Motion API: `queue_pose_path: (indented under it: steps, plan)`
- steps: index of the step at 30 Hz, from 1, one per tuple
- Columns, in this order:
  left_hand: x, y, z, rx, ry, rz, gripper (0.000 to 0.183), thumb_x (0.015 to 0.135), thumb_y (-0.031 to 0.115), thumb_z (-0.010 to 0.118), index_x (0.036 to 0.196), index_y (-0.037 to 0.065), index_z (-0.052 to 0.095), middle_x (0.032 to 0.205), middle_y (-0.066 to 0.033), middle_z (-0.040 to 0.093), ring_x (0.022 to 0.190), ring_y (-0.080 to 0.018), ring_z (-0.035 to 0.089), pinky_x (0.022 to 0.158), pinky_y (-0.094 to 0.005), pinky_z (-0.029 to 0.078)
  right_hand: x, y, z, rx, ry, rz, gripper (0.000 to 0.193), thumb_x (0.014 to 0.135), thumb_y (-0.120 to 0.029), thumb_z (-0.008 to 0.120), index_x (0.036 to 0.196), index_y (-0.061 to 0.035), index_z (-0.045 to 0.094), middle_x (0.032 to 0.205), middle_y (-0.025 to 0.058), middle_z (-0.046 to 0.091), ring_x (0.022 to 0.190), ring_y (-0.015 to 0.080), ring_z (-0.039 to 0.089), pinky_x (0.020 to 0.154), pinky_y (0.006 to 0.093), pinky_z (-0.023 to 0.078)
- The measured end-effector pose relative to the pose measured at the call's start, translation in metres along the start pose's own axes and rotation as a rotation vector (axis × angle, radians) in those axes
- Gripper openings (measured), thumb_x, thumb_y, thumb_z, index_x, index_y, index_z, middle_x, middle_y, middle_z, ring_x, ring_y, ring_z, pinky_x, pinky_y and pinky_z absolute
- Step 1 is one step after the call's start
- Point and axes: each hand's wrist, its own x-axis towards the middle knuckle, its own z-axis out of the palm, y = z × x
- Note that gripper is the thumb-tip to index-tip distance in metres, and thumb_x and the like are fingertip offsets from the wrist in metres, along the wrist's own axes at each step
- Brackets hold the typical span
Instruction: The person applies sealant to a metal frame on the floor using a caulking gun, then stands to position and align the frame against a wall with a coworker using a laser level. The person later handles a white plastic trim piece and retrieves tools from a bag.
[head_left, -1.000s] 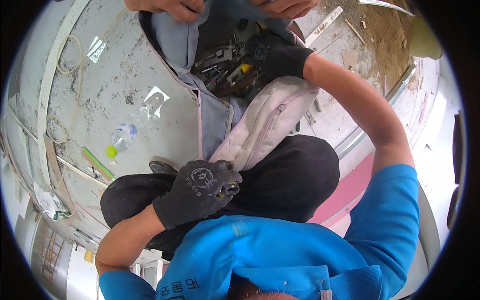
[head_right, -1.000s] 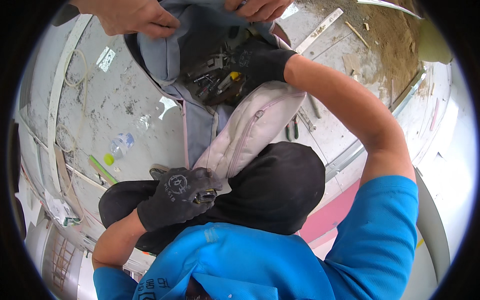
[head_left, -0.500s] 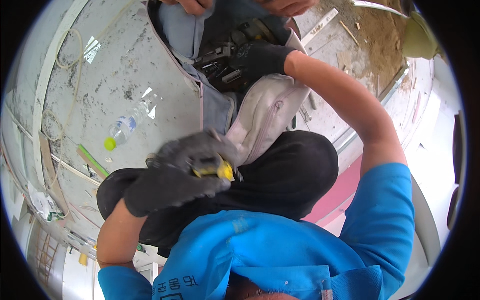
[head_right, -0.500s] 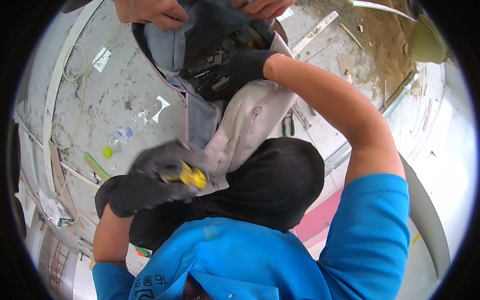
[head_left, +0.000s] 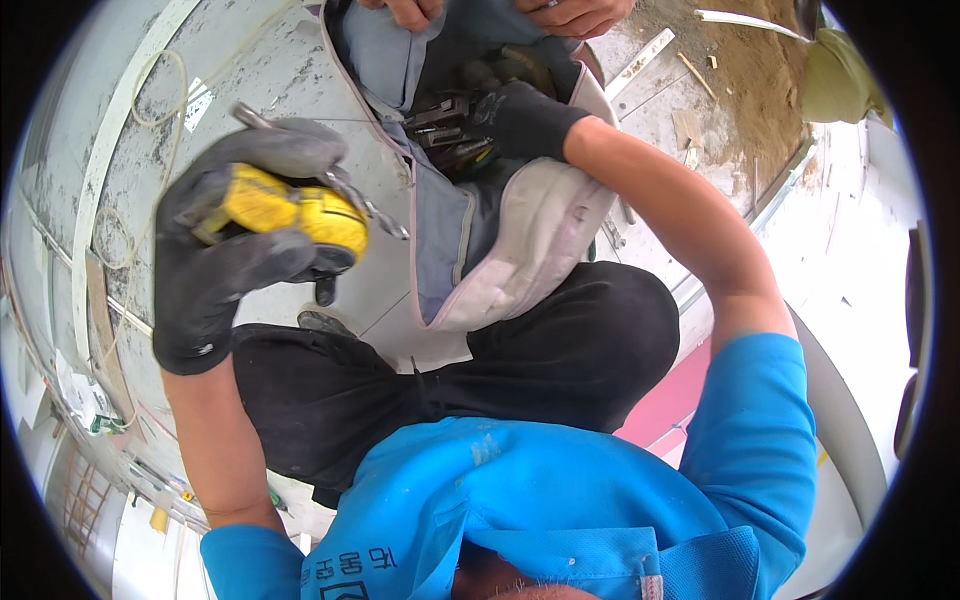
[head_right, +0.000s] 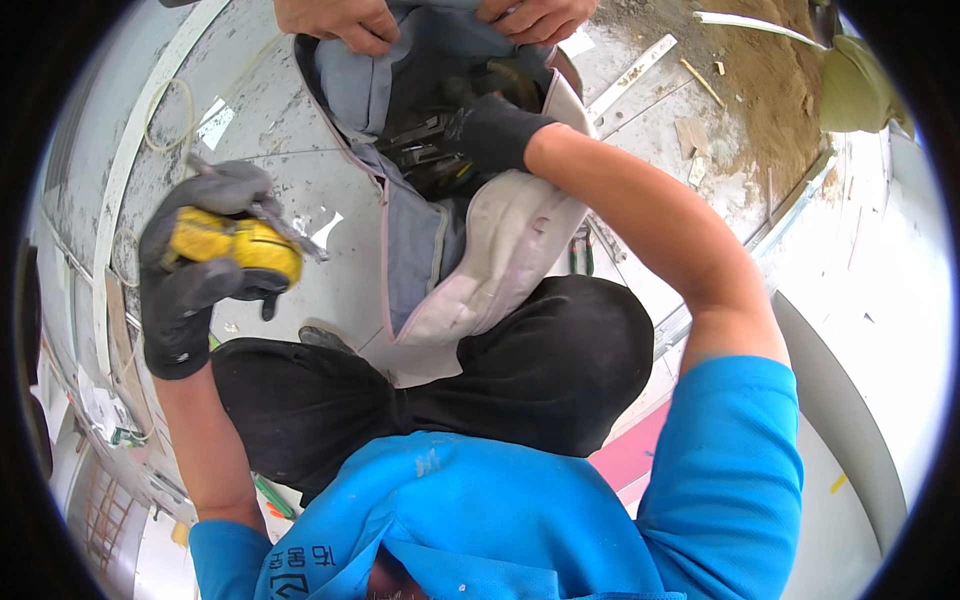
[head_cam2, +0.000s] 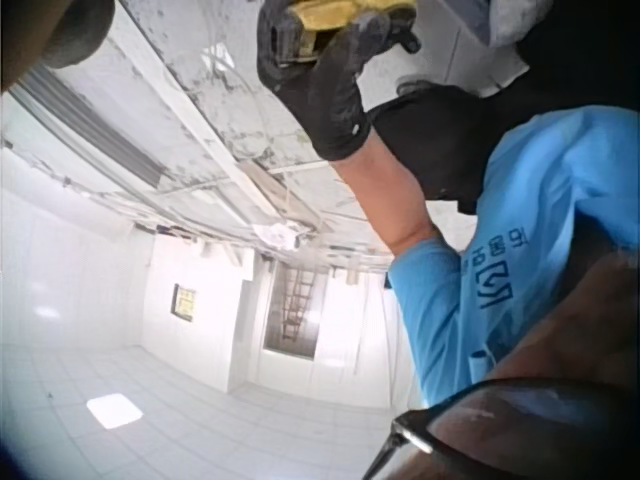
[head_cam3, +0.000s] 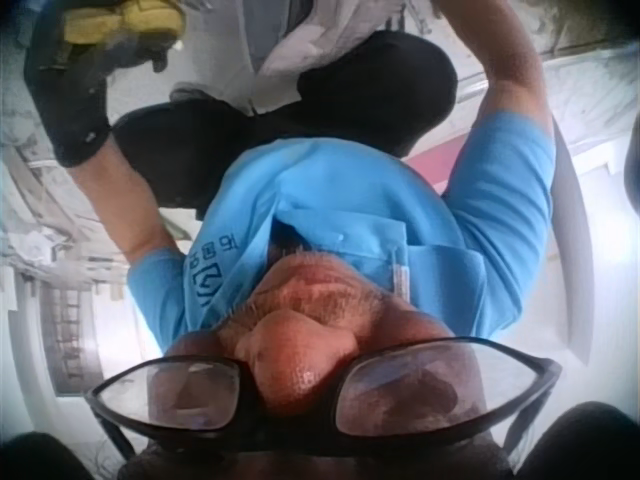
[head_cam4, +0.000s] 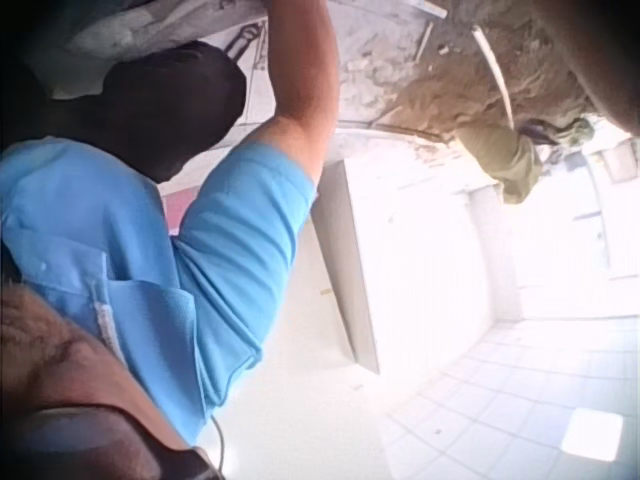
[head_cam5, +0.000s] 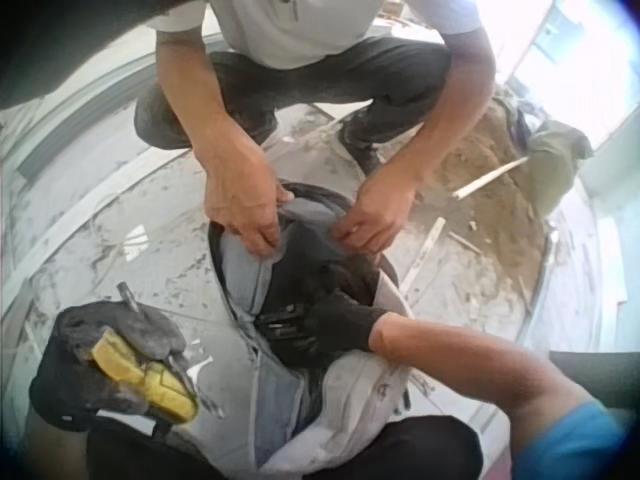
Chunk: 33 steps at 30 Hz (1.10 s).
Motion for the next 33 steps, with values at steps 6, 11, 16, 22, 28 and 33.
queue_pose_path:
  steps: [6,11,16,22,28,33]
  plan:
    - [0.004,0.012,-0.034,-0.052,-0.276,0.204,0.056,0.074,0.044,0.081,0.118,0.018,0.058,0.115,-0.0075,0.046,0.100,-0.0201,0.052,0.091,-0.0481,0.052,-0.033,-0.010,-0.063,0.046,0.457,0.063,0.021,0.074,-0.009,0.062,0.091,-0.0156,0.073,0.078,0.0046,0.068,0.081,0.0251,0.066,0.082,0.0368,0.052]
    - [0.022,0.039,-0.016,0.001,-0.475,0.236,0.054,0.077,0.039,0.079,0.120,0.014,0.058,0.119,-0.0112,0.047,0.105,-0.0243,0.055,0.089,-0.0463,0.053,-0.024,-0.008,-0.070,0.233,0.417,0.102,0.037,0.069,-0.006,0.069,0.106,-0.0112,0.071,0.091,0.0078,0.069,0.084,0.0253,0.066,0.076,0.0334,0.052]
    - [0.060,0.043,-0.025,0.285,-0.572,0.394,0.055,0.079,0.035,0.076,0.123,0.008,0.055,0.120,-0.0175,0.049,0.102,-0.0265,0.059,0.089,-0.0440,0.054,-0.037,0.005,-0.063,0.210,0.480,0.025,0.041,0.069,-0.012,0.070,0.110,-0.0128,0.070,0.096,0.0045,0.070,0.097,0.0256,0.064,0.084,0.0355,0.052]
    - [0.089,0.053,-0.006,0.411,-0.629,0.369,0.052,0.076,0.034,0.076,0.117,0.008,0.058,0.115,-0.0175,0.052,0.098,-0.0268,0.061,0.086,-0.0427,0.054,-0.062,0.009,-0.042,0.287,0.540,0.202,0.041,0.068,-0.007,0.070,0.109,-0.0107,0.069,0.104,0.0080,0.068,0.100,0.0272,0.063,0.082,0.0367,0.050]
    - [0.120,0.058,0.019,0.450,-0.658,0.354,0.049,0.073,0.034,0.076,0.111,0.007,0.060,0.109,-0.0175,0.055,0.094,-0.0270,0.062,0.084,-0.0415,0.054,-0.094,-0.007,-0.079,0.736,0.517,0.327,0.050,0.067,-0.007,0.079,0.115,-0.0041,0.065,0.117,0.0153,0.065,0.107,0.0313,0.061,0.095,0.0360,0.048]
    - [0.125,0.095,0.048,0.528,-0.581,0.358,0.047,0.070,0.033,0.077,0.106,0.006,0.062,0.105,-0.0175,0.057,0.091,-0.0272,0.063,0.082,-0.0404,0.054,-0.126,-0.033,-0.102,1.078,0.801,0.352,0.041,0.071,-0.002,0.079,0.109,-0.0022,0.063,0.110,0.0084,0.064,0.100,0.0187,0.062,0.091,0.0317,0.049]
